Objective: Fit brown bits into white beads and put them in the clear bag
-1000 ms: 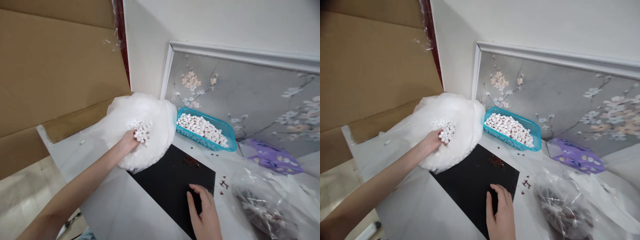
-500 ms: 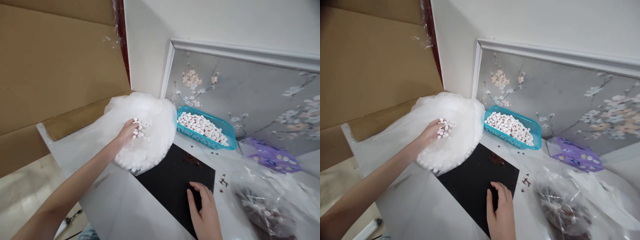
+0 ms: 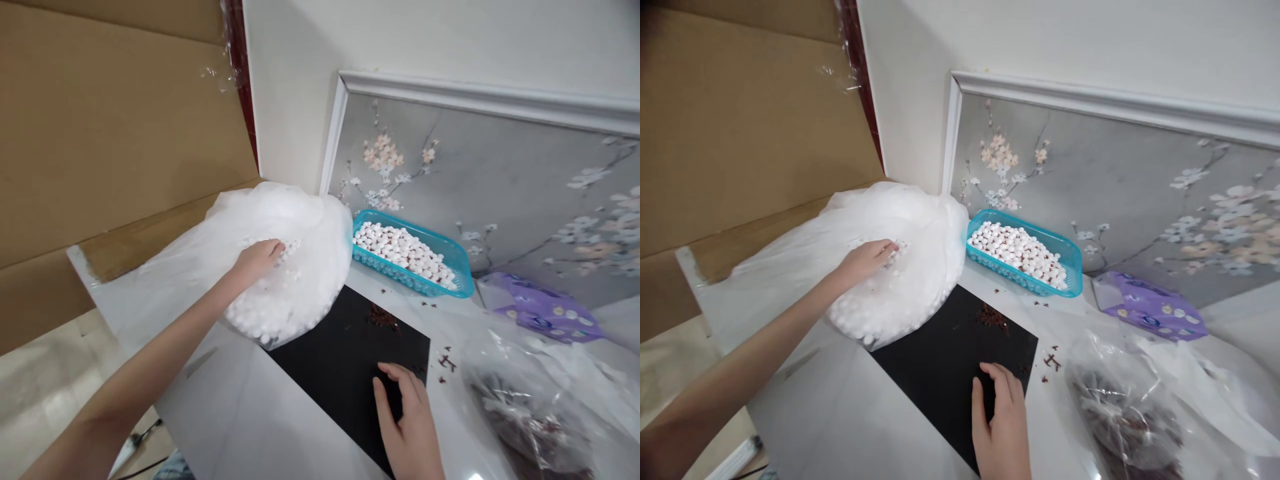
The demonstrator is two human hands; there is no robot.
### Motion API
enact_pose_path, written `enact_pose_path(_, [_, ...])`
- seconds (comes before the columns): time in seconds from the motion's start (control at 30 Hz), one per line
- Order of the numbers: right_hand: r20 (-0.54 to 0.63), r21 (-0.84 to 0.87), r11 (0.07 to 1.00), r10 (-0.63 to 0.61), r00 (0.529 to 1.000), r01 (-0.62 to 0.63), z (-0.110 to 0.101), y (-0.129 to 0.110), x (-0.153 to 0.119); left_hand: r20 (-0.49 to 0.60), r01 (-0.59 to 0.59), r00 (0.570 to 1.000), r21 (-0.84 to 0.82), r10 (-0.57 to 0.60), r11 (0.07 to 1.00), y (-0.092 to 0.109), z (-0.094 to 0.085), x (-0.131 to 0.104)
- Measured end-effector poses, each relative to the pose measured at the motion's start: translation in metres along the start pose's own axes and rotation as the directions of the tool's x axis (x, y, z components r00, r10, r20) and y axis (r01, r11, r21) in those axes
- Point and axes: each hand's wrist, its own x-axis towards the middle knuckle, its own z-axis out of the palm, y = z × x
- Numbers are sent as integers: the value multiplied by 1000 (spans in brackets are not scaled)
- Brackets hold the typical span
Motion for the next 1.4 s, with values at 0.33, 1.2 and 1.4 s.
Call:
enact_pose_path(0.33, [2, -6, 1000, -14, 1000, 14, -2, -2, 0, 182, -73, 983, 237, 29, 969, -11, 0, -4])
enact_pose_path(1.2, [0, 32, 999, 24, 1000, -24, -3, -9, 2, 52, -484, 871, -89, 489, 871, 91, 0, -65])
enact_pose_path(1.4, [7, 27, 999, 21, 1000, -21, -5, -13, 4, 318, -694, 702, 102, 637, 713, 85, 80, -102])
